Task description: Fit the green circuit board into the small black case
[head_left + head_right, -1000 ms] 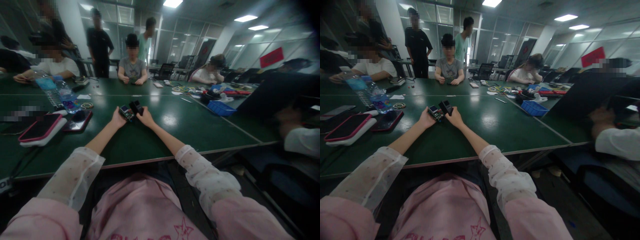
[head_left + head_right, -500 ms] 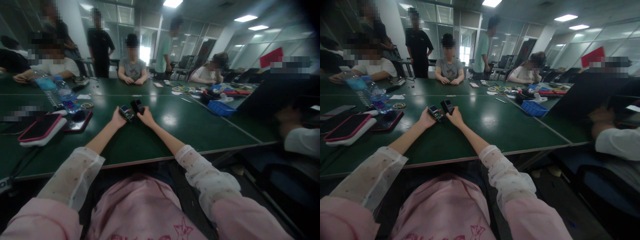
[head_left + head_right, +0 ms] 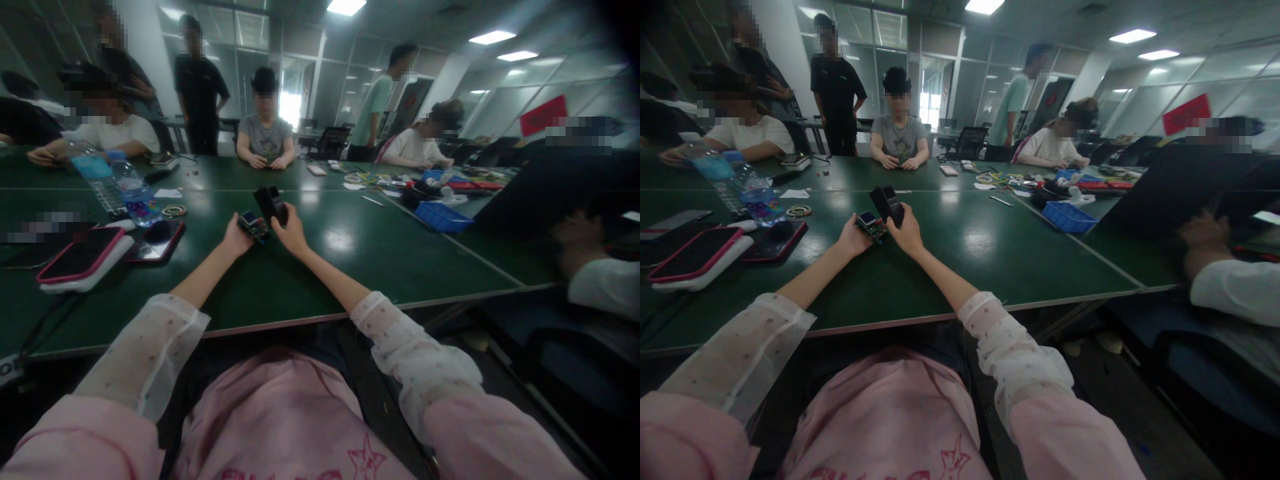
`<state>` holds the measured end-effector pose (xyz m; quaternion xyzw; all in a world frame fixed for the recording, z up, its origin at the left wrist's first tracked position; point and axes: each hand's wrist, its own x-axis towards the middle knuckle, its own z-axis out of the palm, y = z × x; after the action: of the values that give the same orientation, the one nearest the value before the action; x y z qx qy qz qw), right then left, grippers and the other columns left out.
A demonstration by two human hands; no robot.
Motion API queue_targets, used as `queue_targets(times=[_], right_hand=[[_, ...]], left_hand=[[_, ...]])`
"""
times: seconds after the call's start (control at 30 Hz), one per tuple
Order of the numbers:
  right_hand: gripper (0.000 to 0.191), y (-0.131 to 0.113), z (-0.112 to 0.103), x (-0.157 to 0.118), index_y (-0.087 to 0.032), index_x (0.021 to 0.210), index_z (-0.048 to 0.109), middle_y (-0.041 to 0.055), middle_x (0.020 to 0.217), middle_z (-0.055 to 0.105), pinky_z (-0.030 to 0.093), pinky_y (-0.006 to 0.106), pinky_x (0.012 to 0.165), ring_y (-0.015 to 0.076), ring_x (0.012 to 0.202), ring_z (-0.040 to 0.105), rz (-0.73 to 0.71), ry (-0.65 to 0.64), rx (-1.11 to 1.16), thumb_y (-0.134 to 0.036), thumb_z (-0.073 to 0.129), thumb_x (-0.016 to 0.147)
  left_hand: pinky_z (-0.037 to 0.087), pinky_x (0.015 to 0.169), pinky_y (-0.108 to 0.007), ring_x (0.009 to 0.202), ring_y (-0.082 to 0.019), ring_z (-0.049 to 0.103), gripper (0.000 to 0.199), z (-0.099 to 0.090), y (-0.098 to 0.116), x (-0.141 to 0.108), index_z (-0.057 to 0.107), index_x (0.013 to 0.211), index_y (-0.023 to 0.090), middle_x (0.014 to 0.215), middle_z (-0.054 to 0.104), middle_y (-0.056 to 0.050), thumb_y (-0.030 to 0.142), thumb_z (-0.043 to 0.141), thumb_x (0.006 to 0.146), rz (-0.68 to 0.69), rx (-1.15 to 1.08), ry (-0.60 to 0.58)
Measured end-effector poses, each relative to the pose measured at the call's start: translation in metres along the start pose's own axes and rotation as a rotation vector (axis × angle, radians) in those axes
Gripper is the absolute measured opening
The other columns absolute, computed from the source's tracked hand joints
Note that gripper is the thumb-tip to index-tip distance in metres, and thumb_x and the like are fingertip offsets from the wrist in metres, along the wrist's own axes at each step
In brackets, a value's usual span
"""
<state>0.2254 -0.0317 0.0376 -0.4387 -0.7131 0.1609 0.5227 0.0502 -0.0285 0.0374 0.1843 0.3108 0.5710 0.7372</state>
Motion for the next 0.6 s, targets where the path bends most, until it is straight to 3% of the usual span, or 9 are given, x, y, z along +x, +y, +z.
queue_targets(times=[0.23,0.4,0.6], right_hand=[[0.057,0.001,0.006,-0.005,-0.018,0.142,0.039,0.0164,0.135,0.059,0.048,0.048,0.107,0.0286,0.121,0.060,-0.109,-0.049,-0.047,-0.040,0.055,0.092],[0.063,0.008,0.018,-0.008,-0.015,0.143,0.043,0.0186,0.144,0.055,0.041,0.050,0.117,0.0304,0.134,0.054,-0.154,-0.318,-0.141,-0.035,0.062,0.087],[0.067,0.011,0.025,-0.010,-0.013,0.148,0.041,0.0205,0.149,0.051,0.037,0.053,0.120,0.0310,0.140,0.050,-0.169,-0.369,-0.160,-0.033,0.062,0.088]], left_hand=[[0.057,0.085,-0.039,0.079,-0.025,0.073,0.054,0.001,-0.001,0.002,0.056,0.135,0.019,0.089,0.074,-0.010,0.055,0.032,0.102,0.025,-0.010,0.043],[0.054,0.093,-0.039,0.091,-0.026,0.072,0.055,0.003,-0.003,0.000,0.055,0.139,0.020,0.099,0.075,-0.010,0.054,0.031,0.103,0.067,-0.034,0.062],[0.054,0.096,-0.046,0.101,-0.033,0.071,0.074,0.002,-0.003,-0.002,0.056,0.139,0.020,0.103,0.074,-0.015,0.072,0.023,0.097,0.051,-0.089,0.040]])
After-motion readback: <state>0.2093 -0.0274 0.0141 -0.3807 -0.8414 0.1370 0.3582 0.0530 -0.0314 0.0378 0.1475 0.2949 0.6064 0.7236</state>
